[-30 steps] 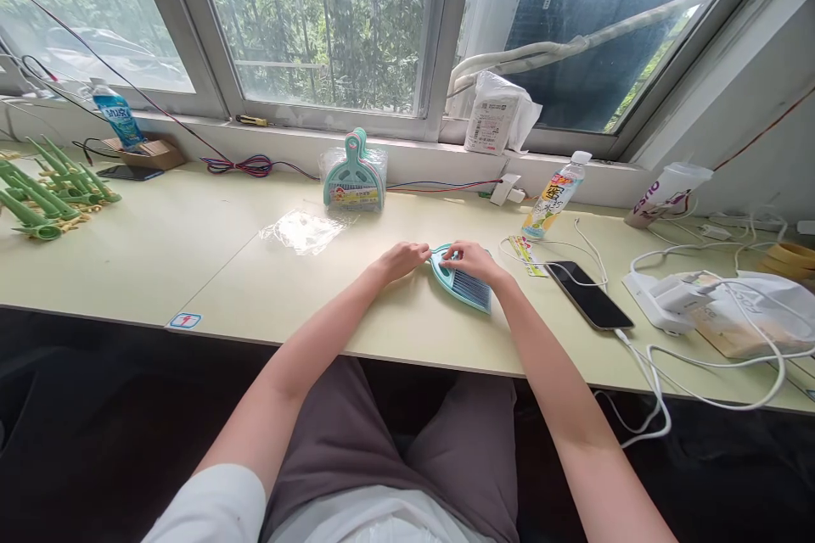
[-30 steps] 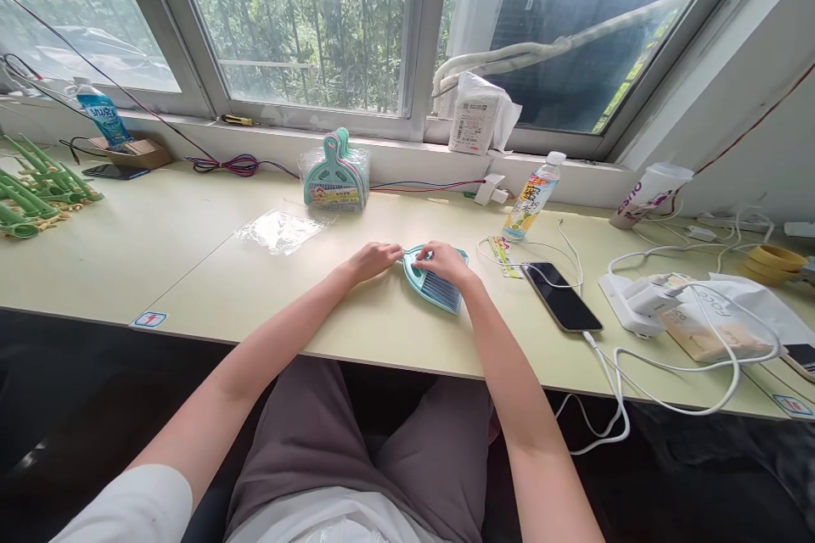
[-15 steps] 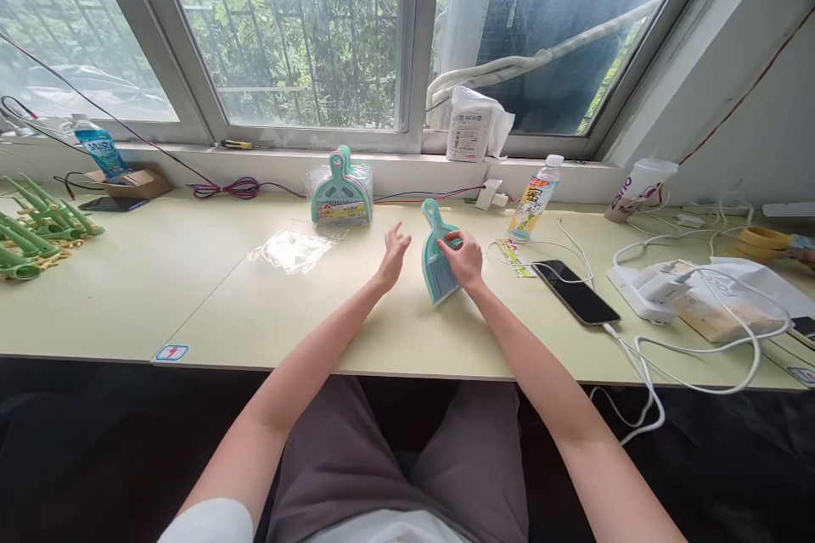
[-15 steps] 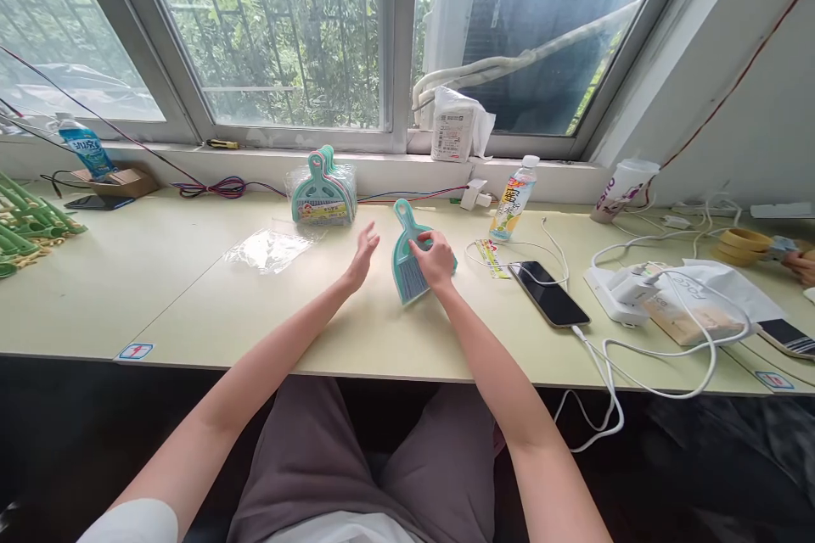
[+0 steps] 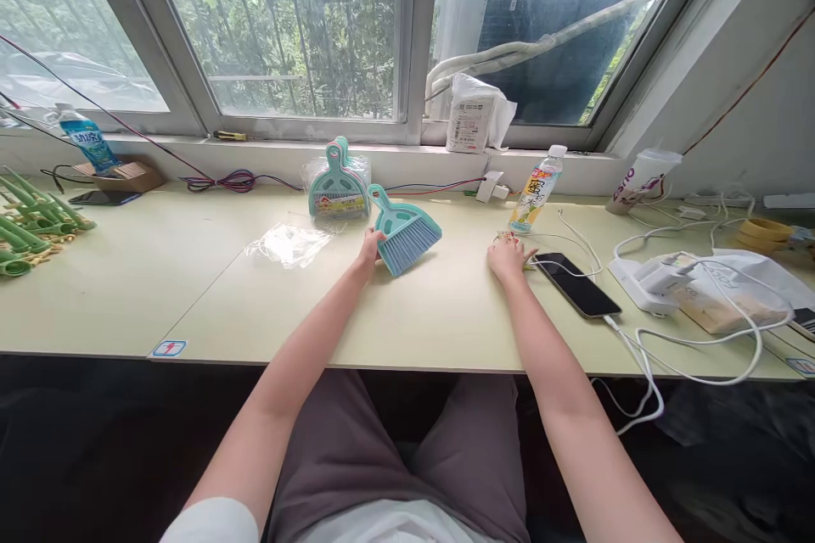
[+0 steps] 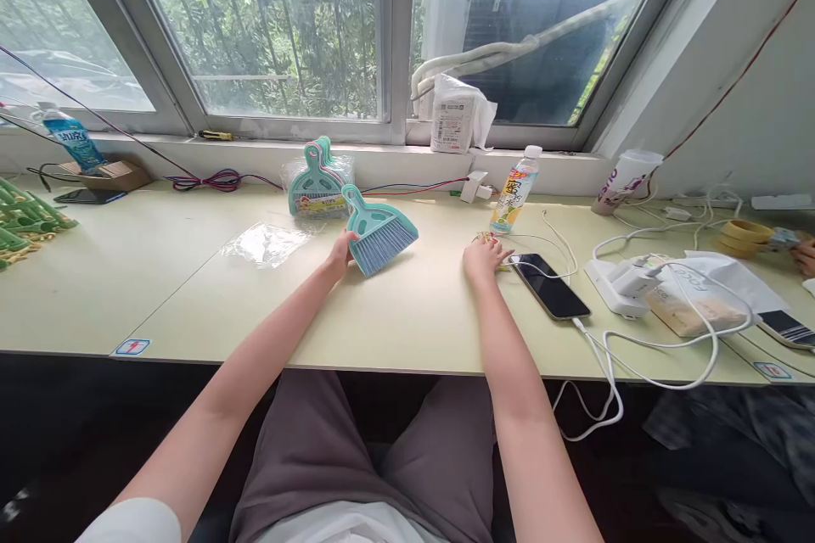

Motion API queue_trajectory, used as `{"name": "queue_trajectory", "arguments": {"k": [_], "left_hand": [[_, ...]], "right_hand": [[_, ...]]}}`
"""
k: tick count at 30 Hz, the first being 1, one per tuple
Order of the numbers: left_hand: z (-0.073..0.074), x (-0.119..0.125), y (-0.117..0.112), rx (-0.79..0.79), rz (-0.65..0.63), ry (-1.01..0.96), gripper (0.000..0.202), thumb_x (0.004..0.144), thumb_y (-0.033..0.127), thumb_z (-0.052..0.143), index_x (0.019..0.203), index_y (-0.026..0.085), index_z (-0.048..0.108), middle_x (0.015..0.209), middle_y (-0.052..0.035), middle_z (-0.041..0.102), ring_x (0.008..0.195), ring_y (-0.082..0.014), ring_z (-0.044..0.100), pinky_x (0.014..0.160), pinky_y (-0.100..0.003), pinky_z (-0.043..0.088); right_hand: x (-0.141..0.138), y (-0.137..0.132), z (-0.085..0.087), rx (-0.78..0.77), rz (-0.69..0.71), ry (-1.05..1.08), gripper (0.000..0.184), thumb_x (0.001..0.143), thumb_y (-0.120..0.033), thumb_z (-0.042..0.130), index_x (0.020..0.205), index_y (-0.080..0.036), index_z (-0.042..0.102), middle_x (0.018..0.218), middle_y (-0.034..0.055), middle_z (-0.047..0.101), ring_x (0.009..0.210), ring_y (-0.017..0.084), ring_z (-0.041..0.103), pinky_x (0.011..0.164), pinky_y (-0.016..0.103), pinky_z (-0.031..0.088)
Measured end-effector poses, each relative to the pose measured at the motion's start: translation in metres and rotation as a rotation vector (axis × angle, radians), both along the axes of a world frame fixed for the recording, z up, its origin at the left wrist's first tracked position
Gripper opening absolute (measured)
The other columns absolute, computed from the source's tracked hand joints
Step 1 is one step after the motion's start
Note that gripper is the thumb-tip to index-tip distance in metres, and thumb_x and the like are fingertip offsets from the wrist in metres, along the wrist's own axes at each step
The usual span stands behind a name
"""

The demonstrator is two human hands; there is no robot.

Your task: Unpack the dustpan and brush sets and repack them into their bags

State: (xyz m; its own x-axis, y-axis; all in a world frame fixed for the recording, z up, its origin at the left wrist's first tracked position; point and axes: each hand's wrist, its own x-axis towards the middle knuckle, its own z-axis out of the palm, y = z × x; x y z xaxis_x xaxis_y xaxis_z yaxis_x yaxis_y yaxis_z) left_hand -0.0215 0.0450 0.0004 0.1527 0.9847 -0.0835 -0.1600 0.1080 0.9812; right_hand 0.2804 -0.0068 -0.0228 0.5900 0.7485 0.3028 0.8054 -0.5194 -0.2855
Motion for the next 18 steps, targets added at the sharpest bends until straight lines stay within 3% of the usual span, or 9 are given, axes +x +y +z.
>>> {"name": "queue_trajectory", "arguments": {"k": [4, 8, 12, 16, 18], "left_hand": [[-0.001, -0.011, 0.008, -0.007, 0.043, -0.068, 0.028, 0.071, 0.027, 0.057, 0.097, 0.023, 0.048, 0.084, -0.0005, 0.056, 0.069, -0.0135, 0.056, 0.058, -0.023, 0.048], [-0.003, -0.013, 0.011, -0.045, 0.029, -0.119, 0.033, 0.07, 0.026, 0.059, 0.102, 0.024, 0.051, 0.085, -0.0005, 0.059, 0.065, -0.0125, 0.056, 0.056, -0.023, 0.048], [-0.004, -0.012, 0.008, -0.055, -0.057, -0.105, 0.039, 0.069, 0.026, 0.062, 0.107, 0.024, 0.056, 0.086, -0.0014, 0.062, 0.07, -0.014, 0.059, 0.06, -0.025, 0.051], [-0.002, -0.009, 0.002, -0.052, -0.181, -0.088, 0.037, 0.068, 0.024, 0.068, 0.103, 0.02, 0.059, 0.09, -0.0038, 0.066, 0.074, -0.0156, 0.062, 0.064, -0.027, 0.053], [-0.002, -0.007, -0.001, -0.059, -0.264, -0.099, 0.035, 0.069, 0.023, 0.071, 0.101, 0.017, 0.06, 0.092, -0.0053, 0.067, 0.074, -0.0156, 0.063, 0.065, -0.027, 0.053]], "right_hand": [[0.001, 0.001, -0.004, -0.073, 0.094, -0.018, 0.038, 0.087, -0.012, 0.037, 0.121, -0.01, 0.055, 0.119, 0.0192, 0.06, 0.11, 0.029, 0.055, 0.103, 0.05, 0.024], [-0.005, 0.003, -0.001, -0.01, 0.181, -0.055, 0.039, 0.086, -0.005, 0.036, 0.115, -0.011, 0.061, 0.109, 0.0174, 0.066, 0.1, 0.025, 0.06, 0.098, 0.042, 0.03], [-0.011, 0.003, 0.004, 0.229, 0.215, 0.002, 0.033, 0.09, -0.015, 0.04, 0.106, -0.018, 0.069, 0.099, 0.0123, 0.072, 0.099, 0.024, 0.063, 0.103, 0.043, 0.029], [-0.042, -0.008, 0.017, 0.553, 0.384, -0.082, 0.032, 0.094, -0.021, 0.04, 0.109, -0.024, 0.068, 0.116, 0.0066, 0.069, 0.12, 0.024, 0.056, 0.113, 0.052, 0.015], [-0.066, -0.016, 0.023, 0.625, 0.519, -0.157, 0.033, 0.096, -0.023, 0.038, 0.114, -0.026, 0.066, 0.123, 0.0042, 0.066, 0.128, 0.024, 0.05, 0.114, 0.054, 0.013]]}}
